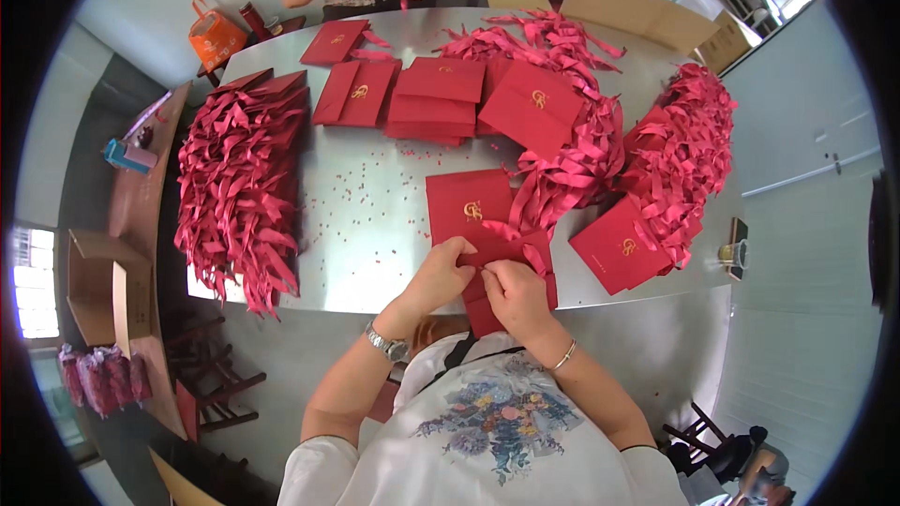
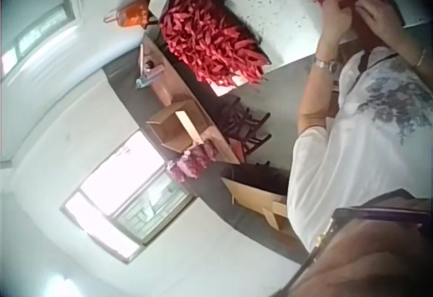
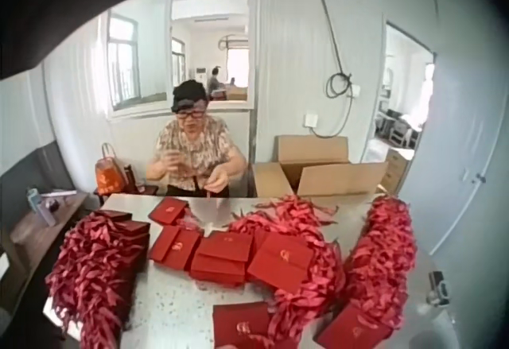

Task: The person attaches ribbon handles to red gift pouches by threading the ribbons through the slots and securing them by hand, then gathers and stacks the finished pouches.

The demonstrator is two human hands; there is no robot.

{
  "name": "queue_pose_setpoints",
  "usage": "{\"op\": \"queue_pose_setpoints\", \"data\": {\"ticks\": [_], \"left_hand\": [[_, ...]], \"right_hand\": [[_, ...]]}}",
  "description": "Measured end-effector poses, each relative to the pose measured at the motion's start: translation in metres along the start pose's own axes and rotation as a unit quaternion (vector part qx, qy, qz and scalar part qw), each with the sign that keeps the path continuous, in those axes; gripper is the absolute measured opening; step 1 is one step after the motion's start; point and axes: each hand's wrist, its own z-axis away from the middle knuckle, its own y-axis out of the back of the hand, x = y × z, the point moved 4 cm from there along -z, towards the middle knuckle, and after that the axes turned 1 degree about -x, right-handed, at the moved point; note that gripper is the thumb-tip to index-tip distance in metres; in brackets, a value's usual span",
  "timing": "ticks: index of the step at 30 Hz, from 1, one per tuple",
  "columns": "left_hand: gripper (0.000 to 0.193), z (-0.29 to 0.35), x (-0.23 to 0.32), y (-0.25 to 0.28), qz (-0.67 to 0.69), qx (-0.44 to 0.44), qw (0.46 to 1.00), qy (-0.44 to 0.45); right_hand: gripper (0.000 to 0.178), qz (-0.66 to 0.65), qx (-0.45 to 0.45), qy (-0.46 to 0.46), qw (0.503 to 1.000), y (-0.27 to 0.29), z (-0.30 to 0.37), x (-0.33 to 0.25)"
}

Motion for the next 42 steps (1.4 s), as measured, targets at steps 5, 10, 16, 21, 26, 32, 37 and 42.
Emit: {"op": "queue_pose_setpoints", "data": {"ticks": [5, 10, 16, 21, 26, 32, 37, 42], "left_hand": [[0.019, 0.004, 0.012, -0.012, -0.014, 0.026, 0.999, 0.012], [0.017, 0.005, 0.016, -0.014, -0.039, 0.070, 0.996, 0.026], [0.018, -0.011, 0.016, -0.012, -0.128, 0.068, 0.986, -0.077], [0.019, -0.020, 0.014, -0.012, -0.142, 0.015, 0.982, -0.121], [0.021, -0.033, -0.014, 0.011, -0.048, -0.016, 0.994, -0.095], [0.014, -0.028, -0.008, 0.018, -0.104, 0.005, 0.989, -0.106], [0.013, -0.029, -0.014, 0.019, -0.106, 0.012, 0.986, -0.129], [0.016, -0.034, -0.019, 0.017, -0.080, -0.066, 0.990, -0.099]], "right_hand": [[0.009, -0.025, 0.010, -0.036, 0.999, 0.005, 0.000, 0.010], [0.011, -0.042, 0.004, -0.078, 0.996, 0.004, -0.005, 0.016], [0.015, 0.118, -0.010, -0.035, 0.992, -0.018, -0.014, 0.020], [0.016, 0.152, -0.023, -0.084, 0.985, -0.027, -0.021, 0.021], [0.017, -0.162, -0.048, -0.338, 0.926, -0.041, -0.020, 0.040], [0.019, 0.161, 0.000, -0.145, 0.976, -0.051, -0.024, 0.011], [0.018, -0.074, -0.012, -0.312, 0.947, -0.051, -0.027, 0.027], [0.018, 0.183, -0.059, -0.160, 0.968, -0.058, -0.025, 0.018]]}}
